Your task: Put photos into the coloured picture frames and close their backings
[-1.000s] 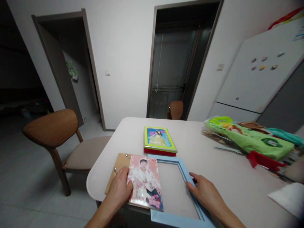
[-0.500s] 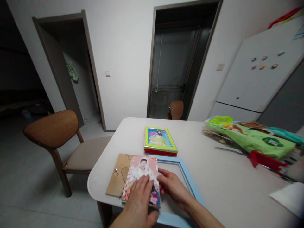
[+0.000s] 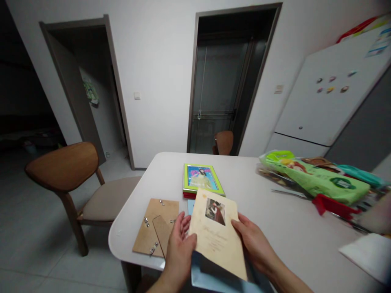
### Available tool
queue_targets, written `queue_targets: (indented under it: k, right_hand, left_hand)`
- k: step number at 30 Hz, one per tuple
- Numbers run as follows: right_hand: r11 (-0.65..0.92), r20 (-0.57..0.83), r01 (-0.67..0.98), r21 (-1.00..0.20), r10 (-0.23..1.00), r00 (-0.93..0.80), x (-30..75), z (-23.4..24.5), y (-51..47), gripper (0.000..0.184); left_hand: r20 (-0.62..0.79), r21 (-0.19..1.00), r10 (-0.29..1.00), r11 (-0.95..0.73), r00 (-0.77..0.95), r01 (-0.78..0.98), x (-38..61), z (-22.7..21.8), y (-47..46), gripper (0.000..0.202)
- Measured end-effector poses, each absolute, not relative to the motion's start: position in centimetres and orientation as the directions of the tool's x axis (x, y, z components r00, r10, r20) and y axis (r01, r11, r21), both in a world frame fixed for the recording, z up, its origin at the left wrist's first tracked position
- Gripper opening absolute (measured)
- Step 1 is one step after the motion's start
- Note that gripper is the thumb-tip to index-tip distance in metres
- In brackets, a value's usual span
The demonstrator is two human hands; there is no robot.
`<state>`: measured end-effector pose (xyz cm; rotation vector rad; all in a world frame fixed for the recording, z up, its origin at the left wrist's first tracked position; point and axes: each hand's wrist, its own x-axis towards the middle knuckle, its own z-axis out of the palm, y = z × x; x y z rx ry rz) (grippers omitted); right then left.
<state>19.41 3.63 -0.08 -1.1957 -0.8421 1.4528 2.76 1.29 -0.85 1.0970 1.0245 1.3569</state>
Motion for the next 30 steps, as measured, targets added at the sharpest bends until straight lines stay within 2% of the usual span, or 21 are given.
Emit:
queue_targets:
  k: [2,5,8,12,15,19,21,24,28,30]
  right_hand:
    - [-0.302,-0.308,-0.134,-0.944,0.951,0.024,21.0,0.0,3.7,0.054]
    - [-0.305,-0.305,-0.001,-0.952,0.952,0.018,21.8,-0.3,4.0,0.052]
    - [-0.261,-0.258,0.103,-0.960,0.965,0.043,21.4,-0.9,4.6,0.051]
    - [-0.165,-0.126,0.327,-0.930,0.983,0.137,21.2,-1.8,5.6,0.048]
    - [-0.054,0.083,0.617,-0.785,0.978,0.191,21.3,-2.4,5.7,0.041]
    - [0.022,0.260,0.890,-0.455,0.960,0.109,21.3,-3.2,5.6,0.036]
    - [0.027,0.320,0.943,-0.332,0.944,0.086,21.4,-3.7,5.6,0.040]
    - [0.035,0.359,0.969,-0.244,0.932,0.057,21.6,-4.3,5.8,0.045]
    - [0.035,0.353,0.961,-0.275,0.933,0.068,21.0,-3.9,5.7,0.043]
    - [0.139,0.353,0.928,-0.346,0.936,-0.009,19.3,-3.0,5.2,0.041]
  left_hand:
    - [0.073,0.997,0.997,-0.073,0.009,0.038,2.2,-2.2,1.5,0.052]
    - [0.151,0.917,0.971,-0.207,0.184,0.340,1.6,-3.3,1.1,0.048]
    - [0.184,0.813,0.912,-0.351,0.367,0.464,1.7,-3.4,0.4,0.051]
    - [0.151,0.676,0.872,-0.434,0.465,0.596,2.0,-2.9,0.3,0.051]
    - [0.116,0.577,0.861,-0.465,0.496,0.671,2.1,-2.6,0.6,0.044]
    - [0.087,0.515,0.867,-0.461,0.491,0.723,2.6,-2.4,0.8,0.042]
    - [0.074,0.496,0.870,-0.456,0.487,0.739,2.9,-2.3,0.8,0.042]
    - [0.055,0.482,0.867,-0.458,0.495,0.747,2.9,-2.1,0.7,0.044]
    - [0.051,0.451,0.843,-0.497,0.535,0.741,-0.3,-1.9,0.5,0.054]
    - [0.055,0.404,0.891,-0.432,0.450,0.806,-3.2,-1.9,0.5,0.063]
